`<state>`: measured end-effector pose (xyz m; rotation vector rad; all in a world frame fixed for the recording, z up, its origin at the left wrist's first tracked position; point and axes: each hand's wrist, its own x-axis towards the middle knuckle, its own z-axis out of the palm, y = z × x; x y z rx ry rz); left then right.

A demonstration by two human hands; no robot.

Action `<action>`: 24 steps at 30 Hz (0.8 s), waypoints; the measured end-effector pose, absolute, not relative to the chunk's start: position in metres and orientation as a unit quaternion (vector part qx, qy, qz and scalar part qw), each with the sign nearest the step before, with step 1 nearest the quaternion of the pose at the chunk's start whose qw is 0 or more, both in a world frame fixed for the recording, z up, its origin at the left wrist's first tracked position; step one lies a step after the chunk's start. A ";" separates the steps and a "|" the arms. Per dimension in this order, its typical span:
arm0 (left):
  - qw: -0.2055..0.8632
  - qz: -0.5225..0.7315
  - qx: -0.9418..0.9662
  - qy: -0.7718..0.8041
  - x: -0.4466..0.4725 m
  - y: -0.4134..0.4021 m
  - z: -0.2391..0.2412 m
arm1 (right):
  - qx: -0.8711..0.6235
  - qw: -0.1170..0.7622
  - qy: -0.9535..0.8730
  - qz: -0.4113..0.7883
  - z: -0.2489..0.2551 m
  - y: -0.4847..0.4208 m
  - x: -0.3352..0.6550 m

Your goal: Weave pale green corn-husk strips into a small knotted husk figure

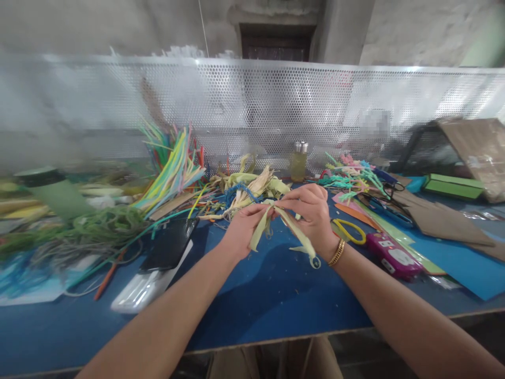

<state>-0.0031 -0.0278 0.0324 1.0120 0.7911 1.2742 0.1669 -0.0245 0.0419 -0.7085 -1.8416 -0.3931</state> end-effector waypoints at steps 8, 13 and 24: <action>0.616 0.575 0.428 0.326 -0.003 -0.029 0.034 | -0.286 0.510 -0.788 -0.193 0.044 -0.030 0.167; 0.597 0.584 0.450 0.315 -0.006 -0.030 0.037 | -0.269 0.506 -0.793 -0.208 0.045 -0.034 0.165; 0.598 0.615 0.425 0.291 -0.013 -0.022 0.039 | -0.283 0.452 -0.820 -0.208 0.036 -0.029 0.161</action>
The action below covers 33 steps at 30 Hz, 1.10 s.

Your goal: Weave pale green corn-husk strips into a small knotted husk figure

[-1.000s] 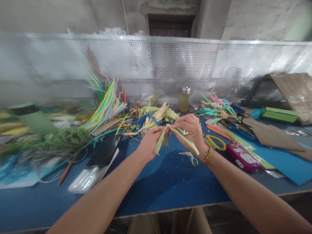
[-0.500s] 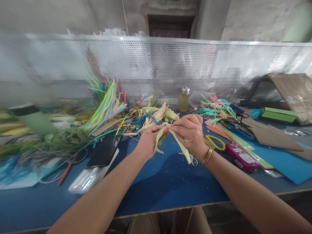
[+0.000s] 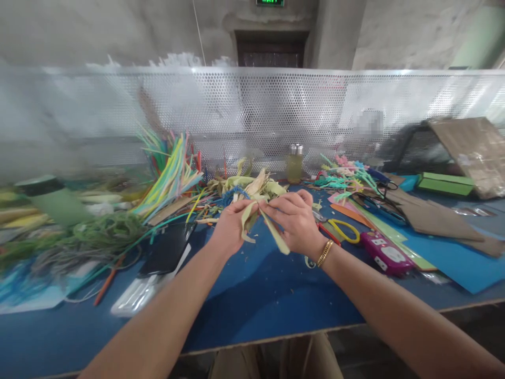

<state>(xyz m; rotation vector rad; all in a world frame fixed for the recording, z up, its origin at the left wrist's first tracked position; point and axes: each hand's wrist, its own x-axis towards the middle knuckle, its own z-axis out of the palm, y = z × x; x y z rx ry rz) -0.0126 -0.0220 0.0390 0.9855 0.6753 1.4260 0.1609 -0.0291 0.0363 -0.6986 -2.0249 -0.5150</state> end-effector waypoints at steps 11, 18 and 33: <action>0.656 0.555 0.425 0.286 -0.018 -0.014 0.032 | -0.324 0.586 -0.739 -0.067 0.040 -0.011 0.174; 0.628 0.543 0.468 0.304 -0.020 -0.013 0.028 | -0.340 0.504 -0.794 -0.022 0.035 -0.015 0.166; 0.592 0.500 0.548 0.315 -0.017 -0.015 0.023 | -0.409 0.452 -0.790 -0.056 0.038 -0.017 0.165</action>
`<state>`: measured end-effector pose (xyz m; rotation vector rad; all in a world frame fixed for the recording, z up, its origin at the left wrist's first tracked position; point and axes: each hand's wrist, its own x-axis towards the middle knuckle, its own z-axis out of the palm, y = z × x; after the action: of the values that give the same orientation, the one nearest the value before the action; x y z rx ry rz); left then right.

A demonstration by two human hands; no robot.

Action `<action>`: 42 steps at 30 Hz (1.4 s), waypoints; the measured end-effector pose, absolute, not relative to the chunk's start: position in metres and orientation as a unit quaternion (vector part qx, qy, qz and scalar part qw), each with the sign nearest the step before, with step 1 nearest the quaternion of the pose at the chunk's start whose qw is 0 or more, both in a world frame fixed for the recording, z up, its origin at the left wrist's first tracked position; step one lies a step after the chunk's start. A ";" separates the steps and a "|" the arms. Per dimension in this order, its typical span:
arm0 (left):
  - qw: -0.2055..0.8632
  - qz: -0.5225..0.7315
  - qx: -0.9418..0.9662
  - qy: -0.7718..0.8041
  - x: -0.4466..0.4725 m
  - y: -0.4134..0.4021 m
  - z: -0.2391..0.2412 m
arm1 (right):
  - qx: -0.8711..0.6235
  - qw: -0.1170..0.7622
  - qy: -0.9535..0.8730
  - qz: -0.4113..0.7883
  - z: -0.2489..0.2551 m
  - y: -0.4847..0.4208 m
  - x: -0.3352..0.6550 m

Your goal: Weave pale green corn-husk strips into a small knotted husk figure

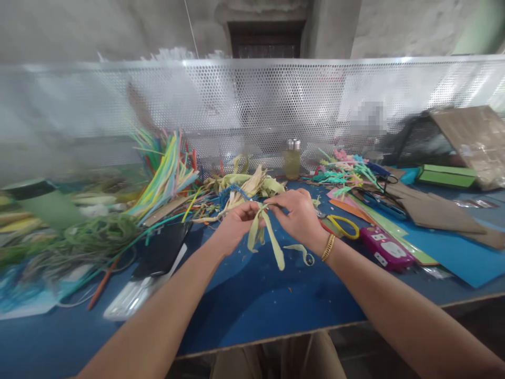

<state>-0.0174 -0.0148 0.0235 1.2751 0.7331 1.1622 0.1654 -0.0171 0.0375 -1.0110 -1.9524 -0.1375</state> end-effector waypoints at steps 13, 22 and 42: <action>0.818 0.489 0.265 0.144 -0.018 -0.012 0.032 | -0.263 0.617 -0.726 0.151 0.043 -0.018 0.167; 0.827 0.441 0.304 0.170 -0.011 -0.017 0.021 | -0.293 0.583 -0.756 0.052 0.046 -0.023 0.167; 0.659 0.527 0.441 0.306 -0.001 -0.024 0.022 | -0.341 0.520 -0.780 -0.074 0.043 -0.023 0.167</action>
<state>-0.0011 -0.0236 0.0217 0.9981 0.6917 1.1934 0.1671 -0.0227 0.0431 -0.8184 -1.8690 -0.1774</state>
